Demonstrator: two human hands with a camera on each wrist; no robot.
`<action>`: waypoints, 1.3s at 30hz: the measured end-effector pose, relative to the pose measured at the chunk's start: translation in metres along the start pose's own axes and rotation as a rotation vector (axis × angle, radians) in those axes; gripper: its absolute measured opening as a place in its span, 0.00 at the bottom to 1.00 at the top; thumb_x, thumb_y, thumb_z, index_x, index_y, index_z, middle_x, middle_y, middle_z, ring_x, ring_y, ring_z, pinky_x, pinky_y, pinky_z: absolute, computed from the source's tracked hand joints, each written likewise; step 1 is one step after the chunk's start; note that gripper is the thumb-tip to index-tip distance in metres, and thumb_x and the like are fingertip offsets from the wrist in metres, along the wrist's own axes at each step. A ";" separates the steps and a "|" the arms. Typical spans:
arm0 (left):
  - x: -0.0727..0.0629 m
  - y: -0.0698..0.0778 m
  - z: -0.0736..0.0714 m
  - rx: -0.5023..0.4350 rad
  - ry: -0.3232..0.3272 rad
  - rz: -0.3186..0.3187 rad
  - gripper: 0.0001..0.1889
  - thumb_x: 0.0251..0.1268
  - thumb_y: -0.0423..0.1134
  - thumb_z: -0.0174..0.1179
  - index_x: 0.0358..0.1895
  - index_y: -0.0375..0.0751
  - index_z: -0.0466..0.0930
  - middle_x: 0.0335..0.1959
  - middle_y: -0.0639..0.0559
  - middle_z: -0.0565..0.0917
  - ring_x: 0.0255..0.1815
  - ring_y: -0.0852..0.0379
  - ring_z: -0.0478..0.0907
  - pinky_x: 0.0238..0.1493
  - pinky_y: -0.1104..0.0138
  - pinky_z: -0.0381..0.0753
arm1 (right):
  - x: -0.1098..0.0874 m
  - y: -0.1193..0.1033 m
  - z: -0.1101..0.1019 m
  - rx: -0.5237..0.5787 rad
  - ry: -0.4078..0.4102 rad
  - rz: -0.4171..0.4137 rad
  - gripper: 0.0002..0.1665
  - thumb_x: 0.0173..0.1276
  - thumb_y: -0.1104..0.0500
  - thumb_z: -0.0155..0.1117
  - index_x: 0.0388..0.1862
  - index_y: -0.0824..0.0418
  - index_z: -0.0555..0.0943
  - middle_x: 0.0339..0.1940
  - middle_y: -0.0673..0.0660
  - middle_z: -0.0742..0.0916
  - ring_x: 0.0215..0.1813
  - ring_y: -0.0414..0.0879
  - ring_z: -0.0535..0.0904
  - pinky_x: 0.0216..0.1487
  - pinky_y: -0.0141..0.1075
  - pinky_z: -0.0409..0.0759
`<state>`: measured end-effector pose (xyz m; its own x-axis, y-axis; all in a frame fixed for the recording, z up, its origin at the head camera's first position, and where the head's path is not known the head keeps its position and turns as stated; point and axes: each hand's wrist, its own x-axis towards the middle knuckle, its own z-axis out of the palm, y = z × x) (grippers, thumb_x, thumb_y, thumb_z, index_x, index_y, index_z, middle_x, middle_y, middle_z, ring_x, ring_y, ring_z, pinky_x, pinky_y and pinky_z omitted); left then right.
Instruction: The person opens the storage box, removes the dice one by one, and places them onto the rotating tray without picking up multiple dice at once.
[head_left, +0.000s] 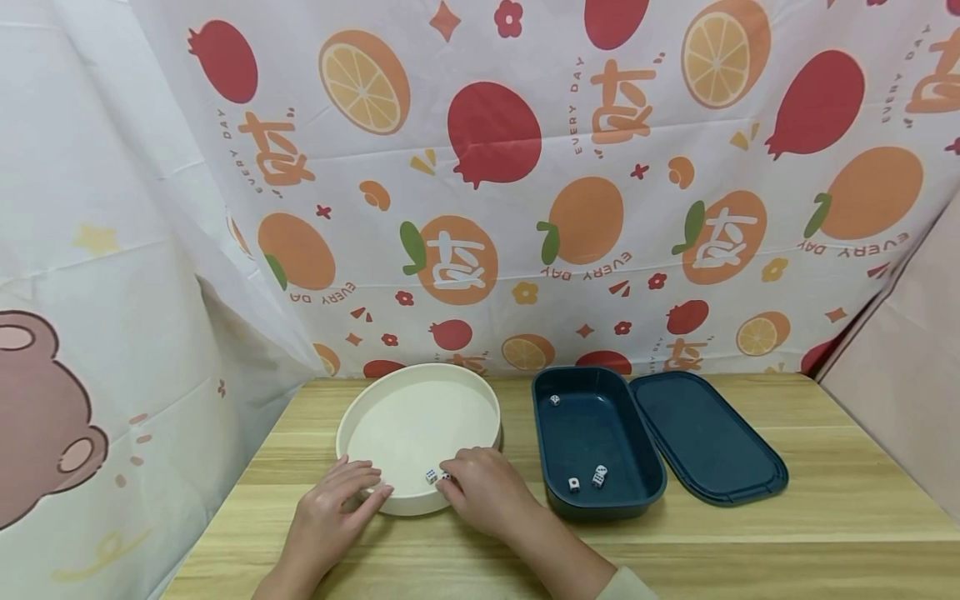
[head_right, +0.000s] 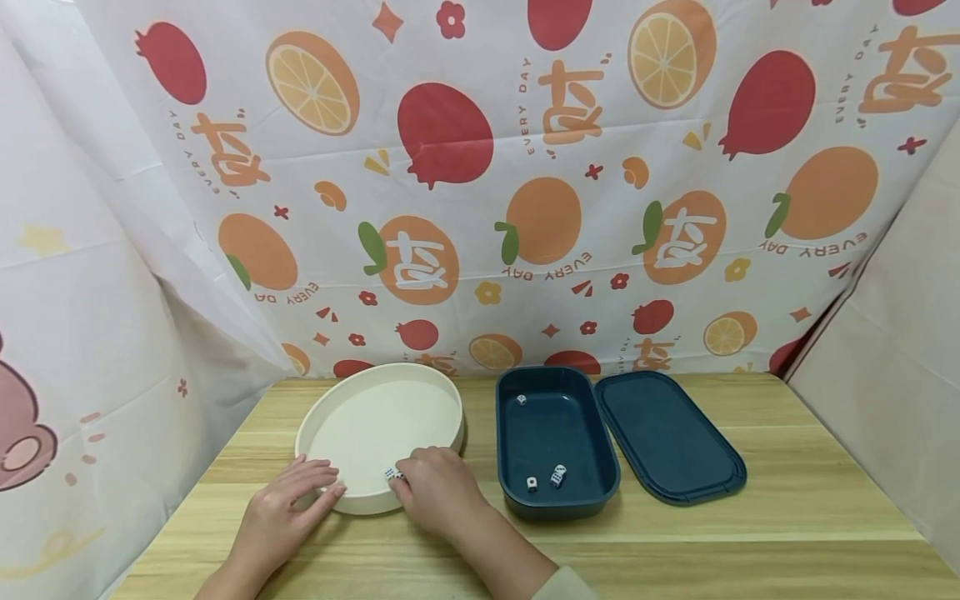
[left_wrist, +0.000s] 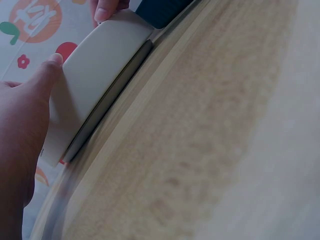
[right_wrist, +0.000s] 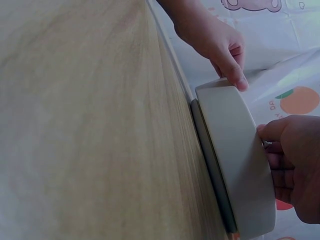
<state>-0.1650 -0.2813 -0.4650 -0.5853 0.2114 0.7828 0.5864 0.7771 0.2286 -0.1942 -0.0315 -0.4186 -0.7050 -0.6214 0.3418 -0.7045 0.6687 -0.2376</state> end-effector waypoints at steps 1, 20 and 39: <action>0.000 0.000 0.000 0.000 0.000 0.000 0.08 0.46 0.40 0.76 0.30 0.44 0.88 0.32 0.52 0.89 0.41 0.50 0.86 0.74 0.77 0.64 | 0.000 0.000 0.000 -0.003 0.002 -0.001 0.14 0.71 0.50 0.63 0.48 0.55 0.87 0.36 0.46 0.88 0.40 0.37 0.82 0.48 0.32 0.83; 0.000 0.001 0.000 0.004 0.008 0.005 0.08 0.45 0.39 0.76 0.30 0.44 0.88 0.31 0.53 0.89 0.41 0.50 0.86 0.74 0.77 0.63 | 0.000 0.000 -0.001 0.019 -0.011 0.024 0.13 0.70 0.49 0.63 0.46 0.54 0.88 0.33 0.44 0.87 0.38 0.36 0.81 0.47 0.31 0.82; 0.000 0.001 -0.001 0.010 -0.003 -0.002 0.08 0.46 0.40 0.76 0.31 0.43 0.89 0.32 0.52 0.89 0.42 0.50 0.85 0.74 0.75 0.65 | 0.001 0.007 -0.028 0.186 -0.042 0.146 0.18 0.70 0.50 0.65 0.54 0.55 0.85 0.45 0.49 0.89 0.44 0.37 0.85 0.45 0.27 0.87</action>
<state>-0.1640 -0.2809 -0.4644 -0.5884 0.2115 0.7804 0.5796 0.7833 0.2247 -0.1974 -0.0159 -0.3949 -0.8008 -0.5424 0.2541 -0.5946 0.6685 -0.4467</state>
